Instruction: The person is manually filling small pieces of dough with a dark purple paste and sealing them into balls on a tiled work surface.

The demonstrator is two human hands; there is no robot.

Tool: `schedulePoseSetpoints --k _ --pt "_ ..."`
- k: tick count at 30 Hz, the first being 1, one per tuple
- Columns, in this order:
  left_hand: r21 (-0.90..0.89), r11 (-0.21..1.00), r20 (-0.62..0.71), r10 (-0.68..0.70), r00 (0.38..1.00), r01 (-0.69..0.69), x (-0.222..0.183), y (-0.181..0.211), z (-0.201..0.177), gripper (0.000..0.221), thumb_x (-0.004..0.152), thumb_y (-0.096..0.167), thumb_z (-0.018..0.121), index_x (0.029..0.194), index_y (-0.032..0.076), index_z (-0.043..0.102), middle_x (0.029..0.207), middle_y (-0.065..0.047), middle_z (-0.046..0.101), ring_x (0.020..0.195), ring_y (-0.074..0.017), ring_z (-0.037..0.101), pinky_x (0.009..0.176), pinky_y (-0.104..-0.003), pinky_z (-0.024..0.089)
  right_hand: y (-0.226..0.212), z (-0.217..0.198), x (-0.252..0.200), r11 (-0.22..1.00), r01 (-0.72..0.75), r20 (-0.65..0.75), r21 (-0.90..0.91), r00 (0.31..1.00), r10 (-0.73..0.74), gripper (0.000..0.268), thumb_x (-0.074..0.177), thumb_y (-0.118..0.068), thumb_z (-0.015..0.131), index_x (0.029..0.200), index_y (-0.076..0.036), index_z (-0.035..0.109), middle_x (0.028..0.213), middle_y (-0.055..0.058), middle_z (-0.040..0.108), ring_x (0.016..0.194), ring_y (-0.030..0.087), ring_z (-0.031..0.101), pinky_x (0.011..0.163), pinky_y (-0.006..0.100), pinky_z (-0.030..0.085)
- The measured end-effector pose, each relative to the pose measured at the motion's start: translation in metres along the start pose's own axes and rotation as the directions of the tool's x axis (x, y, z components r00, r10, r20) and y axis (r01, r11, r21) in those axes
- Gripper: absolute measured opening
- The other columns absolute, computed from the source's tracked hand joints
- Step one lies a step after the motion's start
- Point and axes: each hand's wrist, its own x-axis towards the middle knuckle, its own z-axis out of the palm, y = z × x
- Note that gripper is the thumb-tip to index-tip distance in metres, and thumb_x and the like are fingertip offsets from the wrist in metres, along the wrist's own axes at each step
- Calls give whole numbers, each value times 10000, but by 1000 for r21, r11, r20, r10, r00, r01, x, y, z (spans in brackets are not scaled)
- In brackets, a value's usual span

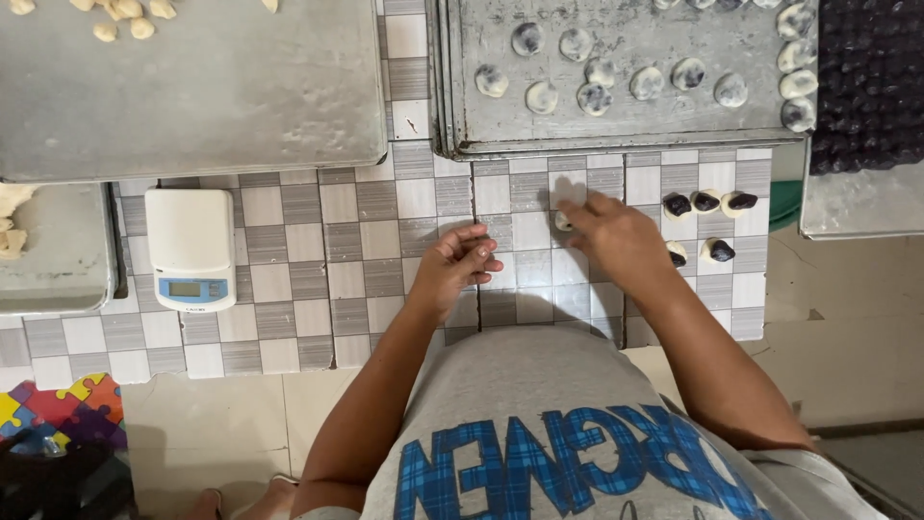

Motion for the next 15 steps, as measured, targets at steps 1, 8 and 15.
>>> schedulePoseSetpoints --k 1,8,15 --pt "4 1000 7 -2 1000 2 0 0 0 434 836 218 677 1216 81 520 1036 -82 619 804 -180 688 668 -245 596 1 8 0 996 79 -22 -50 997 -80 330 716 -219 725 1040 -175 674 827 50 625 769 211 666 675 293 540" --pt "24 999 30 -49 998 49 0 3 0 489 829 243 679 1252 78 496 1103 -128 599 847 -216 680 702 -275 589 13 31 1 993 68 -97 -95 992 -78 59 792 -257 677 841 -226 686 754 -29 584 712 159 651 627 235 509" --pt "54 996 -11 -70 997 71 -1 8 4 470 831 198 664 1252 77 494 1086 -127 606 849 -237 684 713 -301 591 8 42 6 982 -147 14 116 989 146 274 778 -274 694 1012 -137 658 892 112 656 815 277 670 674 355 538"
